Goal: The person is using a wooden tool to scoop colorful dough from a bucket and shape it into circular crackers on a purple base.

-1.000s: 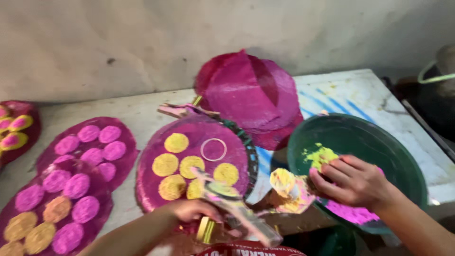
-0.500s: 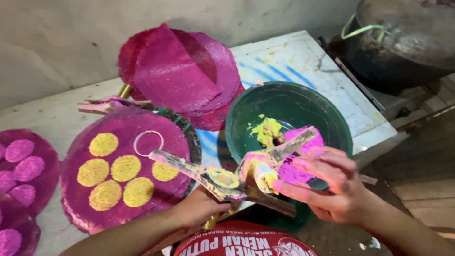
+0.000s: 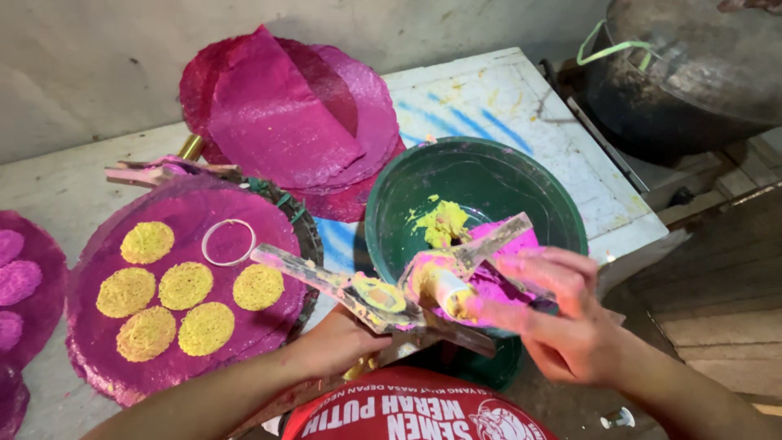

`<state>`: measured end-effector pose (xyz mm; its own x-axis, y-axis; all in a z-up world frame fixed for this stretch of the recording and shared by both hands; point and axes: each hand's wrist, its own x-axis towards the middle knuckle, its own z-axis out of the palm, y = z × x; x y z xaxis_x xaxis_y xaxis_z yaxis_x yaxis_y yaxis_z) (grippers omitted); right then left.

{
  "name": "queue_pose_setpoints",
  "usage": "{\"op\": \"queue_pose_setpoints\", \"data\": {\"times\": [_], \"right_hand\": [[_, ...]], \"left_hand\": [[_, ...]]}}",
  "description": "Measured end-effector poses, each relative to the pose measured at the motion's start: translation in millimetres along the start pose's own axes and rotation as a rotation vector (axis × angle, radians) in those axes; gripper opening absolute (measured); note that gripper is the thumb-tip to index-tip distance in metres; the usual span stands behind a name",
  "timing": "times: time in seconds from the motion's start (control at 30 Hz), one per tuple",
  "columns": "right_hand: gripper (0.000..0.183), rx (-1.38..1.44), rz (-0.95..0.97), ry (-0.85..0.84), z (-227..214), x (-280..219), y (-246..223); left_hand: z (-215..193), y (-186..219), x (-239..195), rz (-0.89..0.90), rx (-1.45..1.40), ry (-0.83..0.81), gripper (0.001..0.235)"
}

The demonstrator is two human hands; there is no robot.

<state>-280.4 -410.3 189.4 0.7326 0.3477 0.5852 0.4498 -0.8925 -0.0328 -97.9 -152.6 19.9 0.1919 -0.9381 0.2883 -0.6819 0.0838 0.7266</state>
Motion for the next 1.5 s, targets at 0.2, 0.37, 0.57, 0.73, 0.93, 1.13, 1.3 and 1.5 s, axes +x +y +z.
{"op": "queue_pose_setpoints", "data": {"times": [0.2, 0.37, 0.57, 0.73, 0.93, 1.13, 1.3, 1.5], "right_hand": [[0.053, 0.029, -0.030, -0.032, 20.0, 11.5, 21.0], [0.067, 0.635, 0.460, 0.005, 41.1, 14.4, 78.9], [0.038, -0.179, 0.695, -1.109, 149.9, -29.4, 131.3], [0.019, -0.352, 0.582, -1.041, 193.5, -65.1, 148.3], [0.032, -0.264, 0.756, -1.169, 145.9, -25.3, 163.5], [0.057, -0.135, 0.902, -1.150, 119.2, 11.2, 159.7], [0.063, -0.202, 0.959, -1.143, 131.7, 1.4, 160.5], [0.060, -0.244, 0.859, -1.042, 170.5, -39.8, 156.6]], "left_hand": [[-3.7, -5.3, 4.1, -0.526, -0.573, 0.015, 0.040], [-11.3, -14.8, 9.8, -0.976, -0.768, 0.243, 0.035], [8.5, -66.0, 24.1, -0.616, -0.421, 0.574, 0.028], [34.3, -92.7, 19.6, -0.457, -0.126, 0.570, 0.030], [56.1, -108.9, 28.9, -0.380, 0.086, 0.540, 0.031], [69.9, -117.1, 47.8, -0.350, 0.039, 0.490, 0.036], [71.9, -114.5, 56.3, -0.438, -0.403, 0.509, 0.039], [66.1, -107.8, 68.9, -0.490, -0.781, 0.641, 0.034]]}}
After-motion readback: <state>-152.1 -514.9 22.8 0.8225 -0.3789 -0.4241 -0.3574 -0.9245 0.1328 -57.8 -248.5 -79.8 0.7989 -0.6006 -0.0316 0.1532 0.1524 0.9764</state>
